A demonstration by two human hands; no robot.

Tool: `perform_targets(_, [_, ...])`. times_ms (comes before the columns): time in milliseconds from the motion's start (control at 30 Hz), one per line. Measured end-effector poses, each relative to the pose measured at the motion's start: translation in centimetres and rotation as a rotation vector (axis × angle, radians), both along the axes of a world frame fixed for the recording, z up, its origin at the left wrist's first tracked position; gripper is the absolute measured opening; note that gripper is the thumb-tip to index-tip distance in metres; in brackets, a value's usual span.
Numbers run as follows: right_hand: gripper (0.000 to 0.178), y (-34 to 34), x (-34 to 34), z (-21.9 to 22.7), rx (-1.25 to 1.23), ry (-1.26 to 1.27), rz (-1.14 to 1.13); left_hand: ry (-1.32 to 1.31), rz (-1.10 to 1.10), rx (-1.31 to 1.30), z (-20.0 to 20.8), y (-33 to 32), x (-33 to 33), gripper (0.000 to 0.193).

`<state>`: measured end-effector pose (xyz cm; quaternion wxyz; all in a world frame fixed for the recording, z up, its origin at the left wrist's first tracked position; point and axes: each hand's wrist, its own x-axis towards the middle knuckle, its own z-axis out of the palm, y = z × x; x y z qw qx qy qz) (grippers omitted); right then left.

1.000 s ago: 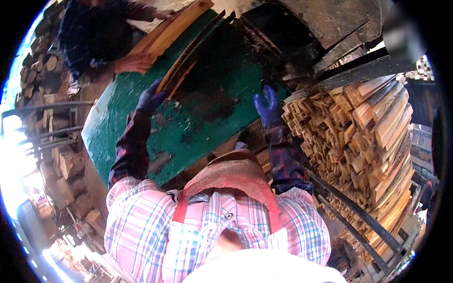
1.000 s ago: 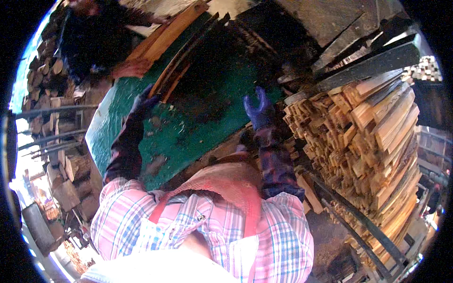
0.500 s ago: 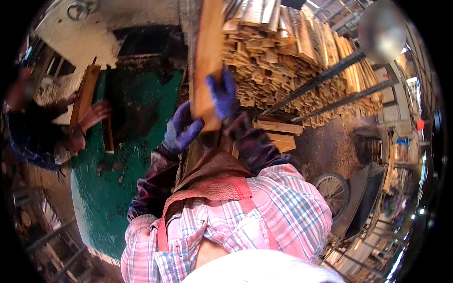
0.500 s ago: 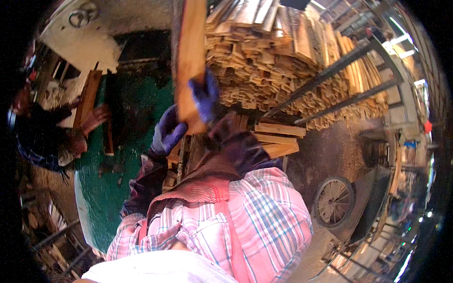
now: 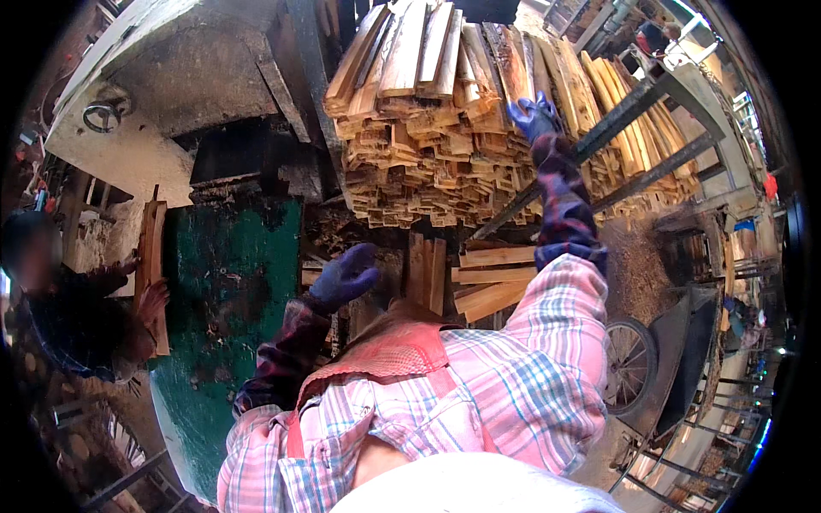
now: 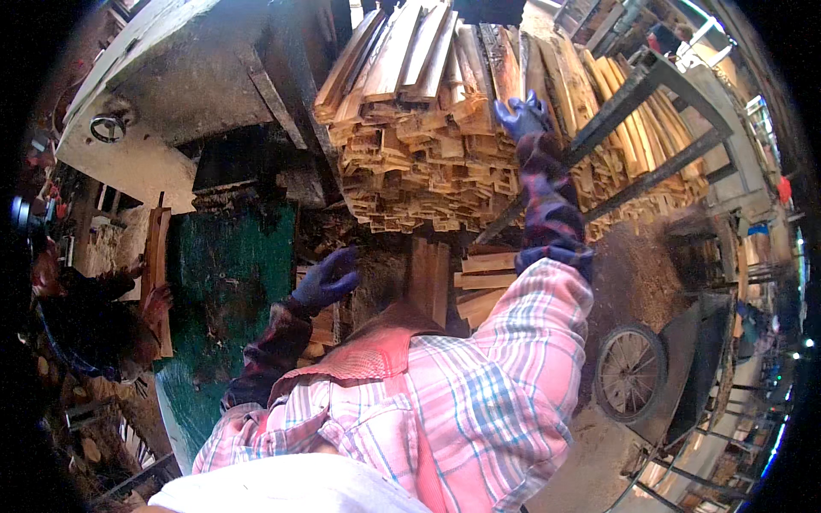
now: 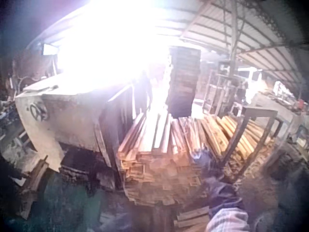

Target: The person repeatedly picks up thin wooden planks from a green workbench and stacks them into a growing pile. The hands move the planks one by one, aligning them and placing them on top of the existing stack throughout the clip.

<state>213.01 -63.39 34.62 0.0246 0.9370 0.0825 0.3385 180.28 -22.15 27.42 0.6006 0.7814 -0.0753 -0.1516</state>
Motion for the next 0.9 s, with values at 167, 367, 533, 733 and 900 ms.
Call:
perform_targets(167, [0.02,-3.3,3.4,-3.3,-0.008,-0.193,-0.021,-0.015,0.107,0.237,-0.8,2.8,0.3,0.053])
perform_targets(367, [0.043,2.0,2.6,1.9,0.385,0.241,-0.034,0.142,0.299,0.184,-2.0,5.9,-2.6,0.055])
perform_targets(533, [0.079,15.1,-3.1,3.4,0.184,0.151,0.622,0.148,0.258,0.027,-2.1,5.7,-1.5,0.053])
perform_targets(733, [0.075,19.4,-1.0,6.5,-0.567,0.054,0.485,0.083,0.131,-0.133,2.3,2.7,7.4,0.049])
perform_targets(900, [0.058,19.5,1.8,5.1,-0.499,0.335,0.54,-0.225,0.327,-0.524,7.8,-2.4,19.9,0.039])
